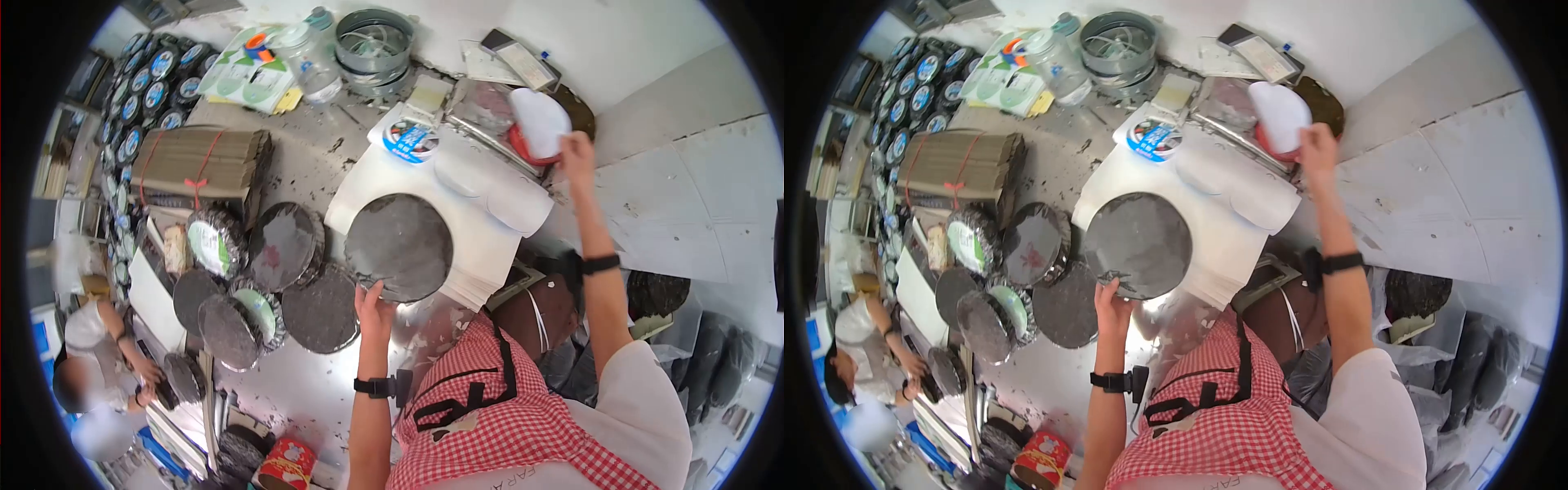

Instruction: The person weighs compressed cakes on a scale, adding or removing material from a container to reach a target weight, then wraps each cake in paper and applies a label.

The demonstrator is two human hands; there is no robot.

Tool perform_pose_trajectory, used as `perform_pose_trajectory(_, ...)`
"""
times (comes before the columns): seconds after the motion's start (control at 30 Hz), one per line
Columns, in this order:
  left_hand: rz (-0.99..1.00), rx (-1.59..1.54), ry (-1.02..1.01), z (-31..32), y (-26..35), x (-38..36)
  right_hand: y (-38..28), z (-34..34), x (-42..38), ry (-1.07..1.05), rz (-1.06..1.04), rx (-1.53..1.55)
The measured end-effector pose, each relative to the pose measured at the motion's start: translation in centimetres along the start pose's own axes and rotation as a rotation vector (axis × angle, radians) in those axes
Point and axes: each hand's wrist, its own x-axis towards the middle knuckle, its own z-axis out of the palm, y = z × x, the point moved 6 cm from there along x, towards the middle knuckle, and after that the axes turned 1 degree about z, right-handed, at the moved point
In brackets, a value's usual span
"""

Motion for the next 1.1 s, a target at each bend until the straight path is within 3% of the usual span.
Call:
perform_pose_trajectory(0.07,0.003,-0.052,-0.014,1.0,1.1,-1.5,-4.5,-1.1,-5.0,-0.075,-0.068,0.485)
perform_pose_trajectory(0.13,0.010,-0.098,-0.044,1.7,2.1,-2.7,-8.0,1.0,-11.5,-0.122,-0.333,0.182)
perform_pose_trajectory(0.17,0.004,-0.118,-0.059,1.8,2.4,-3.4,-9.0,3.1,-15.8,-0.283,-0.254,-0.071)
perform_pose_trajectory(0.2,-0.003,-0.139,-0.077,1.9,2.7,-4.0,-9.2,5.4,-19.6,-0.435,-0.404,-0.116)
perform_pose_trajectory(0.23,0.007,-0.144,-0.075,1.9,3.1,-4.8,-13.1,7.1,-23.5,-0.509,-0.757,-0.009)
perform_pose_trajectory(0.27,-0.010,-0.167,-0.069,1.7,3.4,-5.6,-13.5,8.8,-26.4,-0.668,-0.962,-0.225)
perform_pose_trajectory(0.43,0.044,-0.179,-0.048,-0.6,5.3,-9.5,-14.6,12.3,-32.7,-0.774,-1.209,-0.299)
perform_pose_trajectory(0.57,0.121,-0.103,-0.025,-2.6,6.3,-11.7,-14.7,13.4,-34.7,-0.977,-1.209,-0.361)
perform_pose_trajectory(0.63,0.094,-0.113,0.005,-3.0,6.3,-12.5,-16.2,13.5,-34.9,-1.211,-1.021,-0.519)
perform_pose_trajectory(0.67,0.069,-0.117,0.019,-3.1,6.0,-12.7,-16.0,14.8,-35.4,-1.211,-1.017,-0.527)
perform_pose_trajectory(0.73,0.012,-0.185,-0.043,-3.1,5.1,-13.1,-16.4,17.3,-35.9,-0.804,-1.248,-0.410)
perform_pose_trajectory(0.77,0.003,-0.123,-0.060,-3.3,5.3,-12.9,-14.6,18.3,-35.7,-0.917,-1.189,-0.383)
perform_pose_trajectory(0.8,-0.171,-0.134,-0.080,-5.2,4.8,-12.6,-12.7,19.3,-35.4,-1.029,-1.126,-0.349)
perform_pose_trajectory(0.87,-0.557,0.068,0.045,-9.5,7.1,-13.5,-9.6,21.3,-29.5,-1.004,-0.671,-0.135)
perform_pose_trajectory(0.9,-0.619,0.292,-0.031,-11.1,10.2,-13.3,-9.2,21.7,-25.4,-0.859,-0.611,-0.178)
perform_pose_trajectory(0.93,-0.531,0.701,0.047,-11.3,15.8,-12.8,-8.8,22.0,-21.4,-0.717,-0.548,-0.213)
perform_pose_trajectory(0.97,-0.360,1.026,0.100,-14.7,21.0,-11.1,-8.8,23.1,-18.6,-0.628,-0.668,-0.438)
perform_pose_trajectory(1.0,0.050,1.019,0.089,-17.0,27.6,-9.4,-8.9,24.7,-16.0,-0.519,-0.792,-0.648)
perform_pose_trajectory(1.03,0.434,0.641,0.230,-18.0,35.3,-8.0,-7.8,26.8,-13.7,-0.373,-0.911,-0.795)
perform_pose_trajectory(1.07,0.569,0.452,0.127,-18.8,43.8,-8.5,-6.3,29.0,-11.8,-0.214,-1.013,-0.938)
perform_pose_trajectory(1.1,0.598,0.466,0.135,-16.3,46.5,-9.2,-5.0,30.7,-10.3,-0.176,-1.033,-1.020)
